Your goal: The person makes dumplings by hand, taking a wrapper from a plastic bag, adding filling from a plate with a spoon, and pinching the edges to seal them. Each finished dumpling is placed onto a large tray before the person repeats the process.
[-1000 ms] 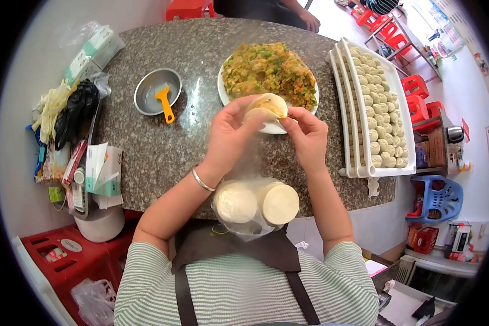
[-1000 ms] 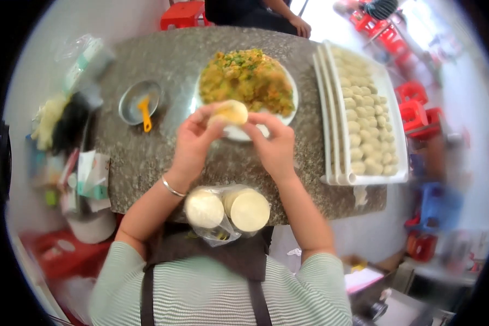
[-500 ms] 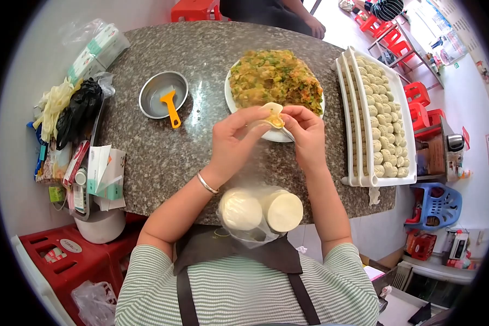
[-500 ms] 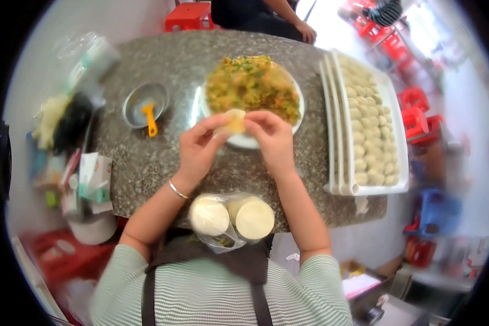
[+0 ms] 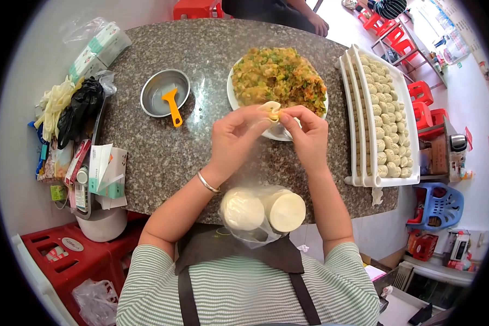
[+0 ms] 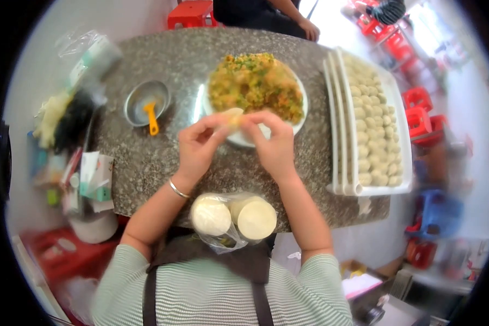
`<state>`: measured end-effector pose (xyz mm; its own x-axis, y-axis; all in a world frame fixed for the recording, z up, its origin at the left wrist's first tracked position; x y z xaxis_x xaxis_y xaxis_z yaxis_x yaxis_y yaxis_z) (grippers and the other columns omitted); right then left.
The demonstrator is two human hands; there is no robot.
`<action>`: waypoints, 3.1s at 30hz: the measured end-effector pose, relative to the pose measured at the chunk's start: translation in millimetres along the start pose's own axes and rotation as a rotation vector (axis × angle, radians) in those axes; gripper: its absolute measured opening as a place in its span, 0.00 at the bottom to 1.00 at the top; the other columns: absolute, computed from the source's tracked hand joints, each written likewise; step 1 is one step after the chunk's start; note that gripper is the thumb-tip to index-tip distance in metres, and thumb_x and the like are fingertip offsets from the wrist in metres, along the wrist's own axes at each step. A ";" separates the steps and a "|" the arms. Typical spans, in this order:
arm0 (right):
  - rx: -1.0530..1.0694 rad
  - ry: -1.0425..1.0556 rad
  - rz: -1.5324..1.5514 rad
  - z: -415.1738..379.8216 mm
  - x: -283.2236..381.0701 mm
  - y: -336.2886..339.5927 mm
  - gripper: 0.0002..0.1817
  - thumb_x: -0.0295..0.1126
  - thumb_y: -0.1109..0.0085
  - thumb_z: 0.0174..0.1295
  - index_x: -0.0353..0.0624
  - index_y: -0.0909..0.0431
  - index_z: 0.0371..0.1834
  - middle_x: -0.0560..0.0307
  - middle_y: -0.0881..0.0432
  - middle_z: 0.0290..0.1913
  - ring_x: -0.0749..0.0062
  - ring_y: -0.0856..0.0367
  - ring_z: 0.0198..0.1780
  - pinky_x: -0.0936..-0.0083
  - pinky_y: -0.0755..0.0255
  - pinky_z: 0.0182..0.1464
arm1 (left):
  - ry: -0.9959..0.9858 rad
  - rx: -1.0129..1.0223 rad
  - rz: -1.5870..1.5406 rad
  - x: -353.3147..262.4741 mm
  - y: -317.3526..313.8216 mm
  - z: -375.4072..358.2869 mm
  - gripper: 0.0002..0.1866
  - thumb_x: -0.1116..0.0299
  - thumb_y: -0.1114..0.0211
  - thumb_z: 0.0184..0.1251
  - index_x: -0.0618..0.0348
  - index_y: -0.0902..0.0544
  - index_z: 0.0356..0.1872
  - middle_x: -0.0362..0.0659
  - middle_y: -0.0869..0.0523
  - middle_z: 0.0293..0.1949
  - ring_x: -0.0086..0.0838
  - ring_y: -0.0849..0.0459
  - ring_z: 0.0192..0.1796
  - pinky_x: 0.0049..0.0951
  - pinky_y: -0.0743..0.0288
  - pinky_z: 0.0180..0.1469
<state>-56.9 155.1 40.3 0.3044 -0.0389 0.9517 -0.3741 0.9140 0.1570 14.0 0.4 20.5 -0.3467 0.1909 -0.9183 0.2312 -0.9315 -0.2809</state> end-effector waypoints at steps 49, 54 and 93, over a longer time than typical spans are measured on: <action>-0.030 0.155 -0.293 -3.7 2.4 1.8 0.05 0.26 0.37 0.58 0.36 0.18 0.34 0.52 0.17 0.34 0.64 0.19 0.39 0.71 0.28 0.46 | -0.183 0.144 0.504 -6.3 2.8 4.1 0.15 0.74 0.31 0.60 0.60 0.15 0.49 0.48 0.13 0.48 0.34 0.14 0.51 0.31 0.20 0.54; 0.033 -0.084 -0.044 -2.1 -2.5 10.4 0.05 0.27 0.37 0.60 0.36 0.19 0.35 0.55 0.17 0.33 0.69 0.19 0.39 0.74 0.28 0.45 | -0.042 0.122 0.202 -0.7 3.3 2.3 0.12 0.75 0.31 0.60 0.62 0.13 0.46 0.48 0.13 0.48 0.31 0.14 0.49 0.28 0.20 0.52; 0.069 0.015 -0.163 -5.5 6.1 7.3 0.05 0.26 0.37 0.59 0.36 0.19 0.35 0.53 0.17 0.35 0.69 0.19 0.41 0.74 0.28 0.47 | 0.113 0.091 -0.047 2.7 2.1 -1.5 0.08 0.78 0.30 0.61 0.67 0.14 0.41 0.45 0.13 0.44 0.25 0.15 0.44 0.26 0.19 0.48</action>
<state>-52.9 163.7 45.8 0.3788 -0.1780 0.9082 -0.3777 0.8661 0.3273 14.9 -0.6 17.0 -0.2498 0.2635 -0.9318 0.1324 -0.9439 -0.3024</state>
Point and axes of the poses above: each hand's wrist, its own z-axis towards the middle knuckle, its own y-axis out of the back of the hand, x = y × z, the point moved 1 cm from there along z, towards the middle knuckle
